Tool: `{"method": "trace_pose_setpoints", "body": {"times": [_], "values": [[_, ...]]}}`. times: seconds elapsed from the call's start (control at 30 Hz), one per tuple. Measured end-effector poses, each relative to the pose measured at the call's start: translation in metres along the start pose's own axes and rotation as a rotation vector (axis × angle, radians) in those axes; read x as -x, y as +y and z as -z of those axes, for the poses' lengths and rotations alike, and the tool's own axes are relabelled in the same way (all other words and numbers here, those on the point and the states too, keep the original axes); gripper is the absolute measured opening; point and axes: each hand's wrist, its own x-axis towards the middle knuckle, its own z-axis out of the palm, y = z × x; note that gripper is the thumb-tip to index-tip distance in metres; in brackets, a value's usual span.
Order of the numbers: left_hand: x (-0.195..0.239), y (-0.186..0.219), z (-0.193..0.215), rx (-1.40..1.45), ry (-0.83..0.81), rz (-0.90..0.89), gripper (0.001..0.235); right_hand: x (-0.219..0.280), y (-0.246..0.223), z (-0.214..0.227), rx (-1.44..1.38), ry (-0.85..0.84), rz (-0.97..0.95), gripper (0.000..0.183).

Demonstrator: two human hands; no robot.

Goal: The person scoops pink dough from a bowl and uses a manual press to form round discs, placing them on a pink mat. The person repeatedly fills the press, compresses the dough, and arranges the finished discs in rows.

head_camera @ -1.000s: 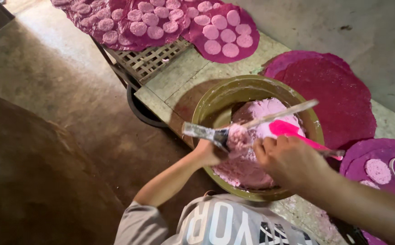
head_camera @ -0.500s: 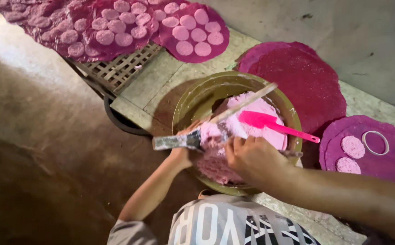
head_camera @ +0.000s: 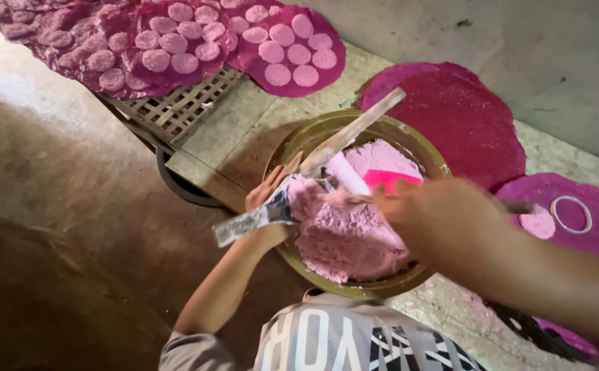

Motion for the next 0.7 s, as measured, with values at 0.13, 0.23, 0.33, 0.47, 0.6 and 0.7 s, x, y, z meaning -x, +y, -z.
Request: {"method": "trace_pose_setpoints", "body": {"times": [0.13, 0.23, 0.33, 0.47, 0.6, 0.7], "values": [[0.000, 0.007, -0.026, -0.028, 0.029, -0.186, 0.083, -0.041, -0.035, -0.028, 0.193, 0.082, 0.159, 0.036], [0.008, -0.004, -0.031, 0.480, -0.158, 0.238, 0.067, -0.037, -0.024, -0.061, 0.116, 0.138, 0.203, 0.040], [0.001, -0.037, -0.022, 0.656, -0.133, 0.360, 0.029, 0.019, 0.013, -0.074, -0.234, 0.343, -0.078, 0.035], [-0.009, -0.039, -0.028, 0.486, -0.005, 0.283, 0.018, 0.005, 0.019, -0.090, -0.653, 0.575, -0.117, 0.044], [-0.020, -0.020, -0.033, 0.205, 0.101, 0.179, 0.026, -0.074, -0.044, -0.154, -1.241, 0.597, -0.040, 0.052], [-0.033, -0.025, -0.017, 0.065, 0.197, 0.185, 0.034, -0.062, -0.068, -0.205, -1.247, 0.540, -0.014, 0.058]]}}
